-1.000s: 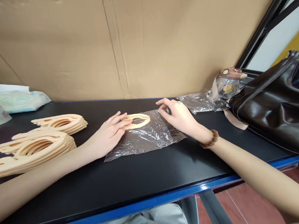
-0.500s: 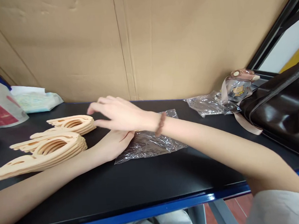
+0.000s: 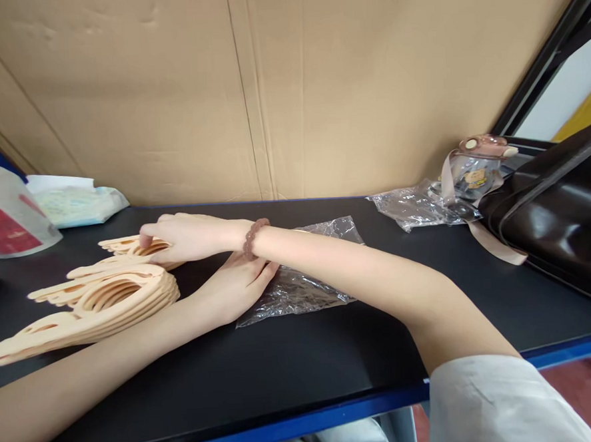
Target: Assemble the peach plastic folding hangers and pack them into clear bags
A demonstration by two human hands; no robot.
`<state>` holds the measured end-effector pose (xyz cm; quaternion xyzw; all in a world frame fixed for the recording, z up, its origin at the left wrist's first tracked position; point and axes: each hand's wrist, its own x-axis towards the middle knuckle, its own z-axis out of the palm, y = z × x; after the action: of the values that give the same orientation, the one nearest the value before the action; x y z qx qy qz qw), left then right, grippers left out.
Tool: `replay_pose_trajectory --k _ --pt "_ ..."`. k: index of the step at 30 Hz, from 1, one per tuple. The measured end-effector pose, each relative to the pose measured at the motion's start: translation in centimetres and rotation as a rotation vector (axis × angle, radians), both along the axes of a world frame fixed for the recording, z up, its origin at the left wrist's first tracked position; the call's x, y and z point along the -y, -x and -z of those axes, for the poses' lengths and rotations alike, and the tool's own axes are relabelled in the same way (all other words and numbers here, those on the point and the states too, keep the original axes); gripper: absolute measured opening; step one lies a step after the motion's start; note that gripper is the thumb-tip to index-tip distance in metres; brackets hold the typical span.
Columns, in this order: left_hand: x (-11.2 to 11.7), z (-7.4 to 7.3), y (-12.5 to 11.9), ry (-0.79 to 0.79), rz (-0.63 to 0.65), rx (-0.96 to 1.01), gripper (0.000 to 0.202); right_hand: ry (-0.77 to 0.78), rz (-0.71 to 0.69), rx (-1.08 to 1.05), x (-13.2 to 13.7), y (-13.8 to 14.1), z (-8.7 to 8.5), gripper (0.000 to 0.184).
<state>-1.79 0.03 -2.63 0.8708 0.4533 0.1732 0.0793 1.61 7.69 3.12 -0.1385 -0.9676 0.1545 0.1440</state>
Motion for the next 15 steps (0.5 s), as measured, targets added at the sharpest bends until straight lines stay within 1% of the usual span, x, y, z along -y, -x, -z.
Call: replay_pose_trajectory --k 2,6,11,15 --pt "0.0 0.1 0.0 0.007 0.000 -0.004 0.053 0.025 0.016 -0.008 0.2 -0.1 0.1 0.019" --pt "-0.1 0.1 0.0 0.012 0.016 -0.019 0.054 0.037 0.071 0.005 0.0 0.1 0.4 0.028" --pt "-0.2 0.0 0.0 -0.005 0.029 -0.036 0.050 0.089 0.142 0.030 -0.7 0.6 0.7 0.037" --pt "-0.1 -0.2 0.0 -0.008 0.043 -0.038 0.049 0.141 0.139 -0.014 -0.9 -0.3 0.3 0.039"
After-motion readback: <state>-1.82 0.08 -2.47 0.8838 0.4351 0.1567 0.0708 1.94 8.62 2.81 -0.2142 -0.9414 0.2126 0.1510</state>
